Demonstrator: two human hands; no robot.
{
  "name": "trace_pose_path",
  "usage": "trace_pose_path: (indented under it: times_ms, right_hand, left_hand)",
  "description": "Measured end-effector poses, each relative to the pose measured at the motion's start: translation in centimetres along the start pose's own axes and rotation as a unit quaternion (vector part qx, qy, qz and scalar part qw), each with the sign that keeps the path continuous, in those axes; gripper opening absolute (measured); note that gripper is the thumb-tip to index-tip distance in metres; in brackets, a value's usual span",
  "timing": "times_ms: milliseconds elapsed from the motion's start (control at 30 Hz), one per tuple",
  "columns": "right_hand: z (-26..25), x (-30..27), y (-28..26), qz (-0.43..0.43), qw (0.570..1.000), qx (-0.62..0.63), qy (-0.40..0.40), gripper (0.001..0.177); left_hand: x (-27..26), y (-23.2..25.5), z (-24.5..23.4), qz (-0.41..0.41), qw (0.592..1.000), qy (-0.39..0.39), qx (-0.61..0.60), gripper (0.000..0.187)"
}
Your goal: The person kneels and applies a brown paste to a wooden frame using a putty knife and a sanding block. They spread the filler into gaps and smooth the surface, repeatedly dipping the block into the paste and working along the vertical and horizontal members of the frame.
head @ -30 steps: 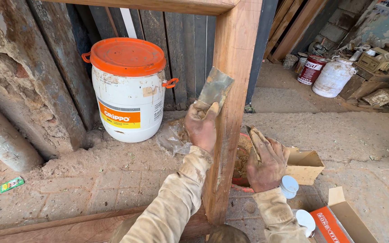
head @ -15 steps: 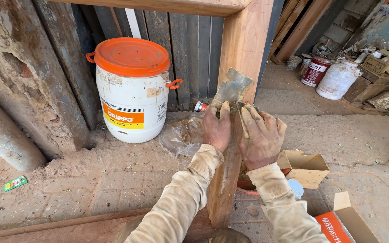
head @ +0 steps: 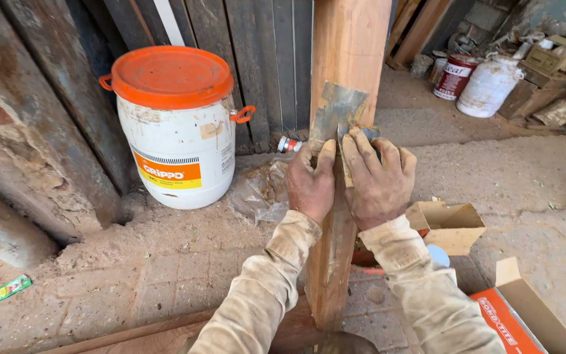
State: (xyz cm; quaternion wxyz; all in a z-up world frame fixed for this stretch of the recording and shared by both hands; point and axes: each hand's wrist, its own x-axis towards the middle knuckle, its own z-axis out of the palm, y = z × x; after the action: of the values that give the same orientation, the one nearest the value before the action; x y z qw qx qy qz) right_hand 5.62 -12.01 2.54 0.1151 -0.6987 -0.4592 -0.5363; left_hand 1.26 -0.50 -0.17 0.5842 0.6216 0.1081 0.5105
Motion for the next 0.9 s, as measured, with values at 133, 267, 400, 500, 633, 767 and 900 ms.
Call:
trace_pose_path:
  times_ms: [133, 267, 400, 500, 633, 767, 900]
  right_hand:
    - [-0.1, -0.2, -0.7, 0.017, 1.0, 0.009, 0.025, 0.051]
    - [1.4, -0.7, -0.4, 0.016, 0.999, 0.018, 0.04, 0.039]
    - [1.3, 1.9, 0.4, -0.005, 0.998, -0.036, 0.048, 0.039]
    - [0.9, 0.9, 0.1, 0.001, 0.999, -0.015, 0.039, 0.042]
    - [0.2, 0.0, -0.7, -0.002, 0.999, 0.0, 0.046, 0.043]
    - [0.1, 1.3, 0.5, 0.007, 1.0, -0.017, 0.019, 0.047]
    - [0.5, -1.4, 0.1, -0.004, 0.999, -0.013, 0.037, 0.039]
  left_hand:
    - [-0.2, -1.3, 0.7, 0.025, 0.999, 0.026, 0.002, 0.022]
    - [0.0, -0.3, 0.4, 0.015, 0.999, 0.017, -0.029, 0.021]
    - [-0.1, -0.2, 0.2, -0.008, 1.0, 0.002, 0.004, 0.019]
    - [-0.4, -0.9, 0.5, 0.017, 1.0, 0.013, 0.018, 0.02]
    - [-0.2, -0.2, 0.3, -0.005, 1.0, 0.008, 0.007, 0.022]
    - [-0.8, -1.7, -0.1, 0.063, 0.998, 0.009, 0.011, 0.025]
    - [-0.1, -0.3, 0.4, 0.024, 1.0, 0.014, 0.005, 0.022]
